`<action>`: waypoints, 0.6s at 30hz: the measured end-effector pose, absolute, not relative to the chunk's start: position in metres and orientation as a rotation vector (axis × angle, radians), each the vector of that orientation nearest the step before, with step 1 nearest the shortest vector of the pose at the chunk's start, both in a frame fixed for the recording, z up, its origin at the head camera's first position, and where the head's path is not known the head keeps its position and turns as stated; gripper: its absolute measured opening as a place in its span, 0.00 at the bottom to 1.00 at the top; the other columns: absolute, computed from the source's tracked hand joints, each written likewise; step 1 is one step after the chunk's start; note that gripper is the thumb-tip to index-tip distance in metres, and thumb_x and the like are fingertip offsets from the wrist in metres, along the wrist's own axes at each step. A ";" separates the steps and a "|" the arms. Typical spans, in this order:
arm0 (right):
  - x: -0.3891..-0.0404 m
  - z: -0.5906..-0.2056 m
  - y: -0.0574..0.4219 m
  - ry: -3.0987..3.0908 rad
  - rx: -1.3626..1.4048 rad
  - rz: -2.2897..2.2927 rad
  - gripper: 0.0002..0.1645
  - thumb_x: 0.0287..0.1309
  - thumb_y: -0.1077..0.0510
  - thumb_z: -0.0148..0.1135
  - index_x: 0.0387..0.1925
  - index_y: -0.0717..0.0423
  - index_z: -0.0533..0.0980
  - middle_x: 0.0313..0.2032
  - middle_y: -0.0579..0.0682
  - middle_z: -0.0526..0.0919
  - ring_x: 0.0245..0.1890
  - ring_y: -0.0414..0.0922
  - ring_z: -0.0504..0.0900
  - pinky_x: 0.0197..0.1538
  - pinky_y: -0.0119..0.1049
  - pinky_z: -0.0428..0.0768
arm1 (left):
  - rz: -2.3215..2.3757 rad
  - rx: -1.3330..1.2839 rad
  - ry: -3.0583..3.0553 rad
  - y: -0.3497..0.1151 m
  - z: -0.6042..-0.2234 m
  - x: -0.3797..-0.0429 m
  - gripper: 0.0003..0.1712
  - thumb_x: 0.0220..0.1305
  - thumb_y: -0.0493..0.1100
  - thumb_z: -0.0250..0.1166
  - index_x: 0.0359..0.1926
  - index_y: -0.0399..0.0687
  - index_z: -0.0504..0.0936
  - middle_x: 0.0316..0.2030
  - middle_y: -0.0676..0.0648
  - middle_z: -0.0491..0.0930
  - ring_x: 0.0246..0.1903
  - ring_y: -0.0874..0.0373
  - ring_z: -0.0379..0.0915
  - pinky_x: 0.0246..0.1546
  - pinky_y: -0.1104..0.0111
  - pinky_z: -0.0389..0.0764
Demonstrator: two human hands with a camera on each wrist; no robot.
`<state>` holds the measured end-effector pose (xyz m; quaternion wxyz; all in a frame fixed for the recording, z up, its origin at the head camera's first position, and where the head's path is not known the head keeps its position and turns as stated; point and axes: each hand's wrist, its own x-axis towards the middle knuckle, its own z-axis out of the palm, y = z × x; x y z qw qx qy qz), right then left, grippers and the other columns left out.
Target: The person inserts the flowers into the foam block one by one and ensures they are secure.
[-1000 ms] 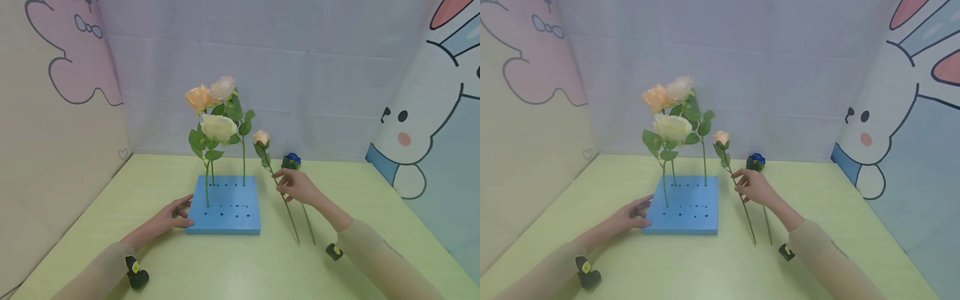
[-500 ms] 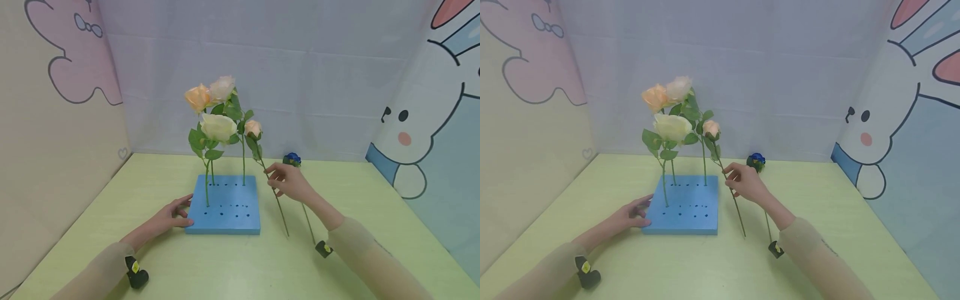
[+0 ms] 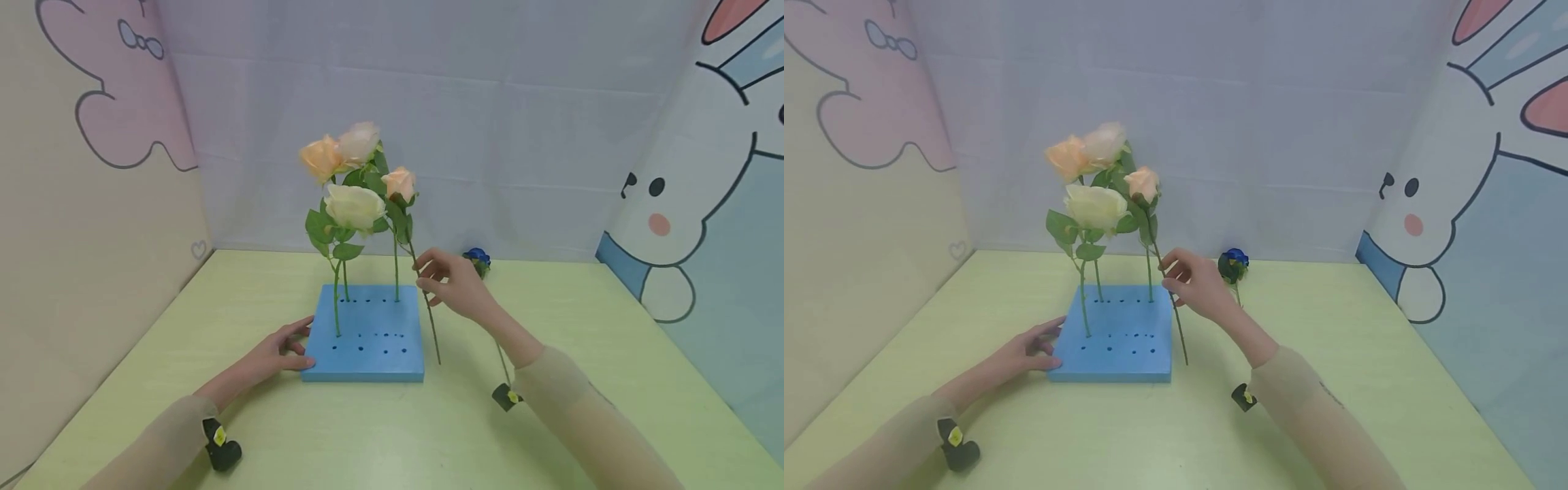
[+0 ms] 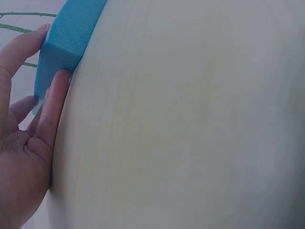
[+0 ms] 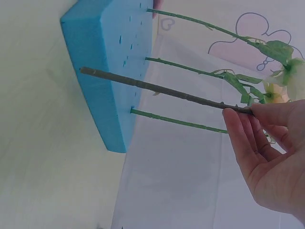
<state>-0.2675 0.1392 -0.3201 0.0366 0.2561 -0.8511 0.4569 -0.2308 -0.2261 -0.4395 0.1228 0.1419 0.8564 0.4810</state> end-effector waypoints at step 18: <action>-0.273 -0.301 0.101 -2.520 0.862 1.396 0.10 0.65 0.64 0.59 0.47 0.55 0.73 0.37 0.59 0.83 0.33 0.55 0.85 0.36 0.44 0.86 | 1.404 0.378 2.476 -0.225 -0.440 -0.232 0.52 0.60 0.50 0.71 0.77 0.50 0.52 0.69 0.37 0.63 0.49 0.55 0.69 0.50 0.63 0.72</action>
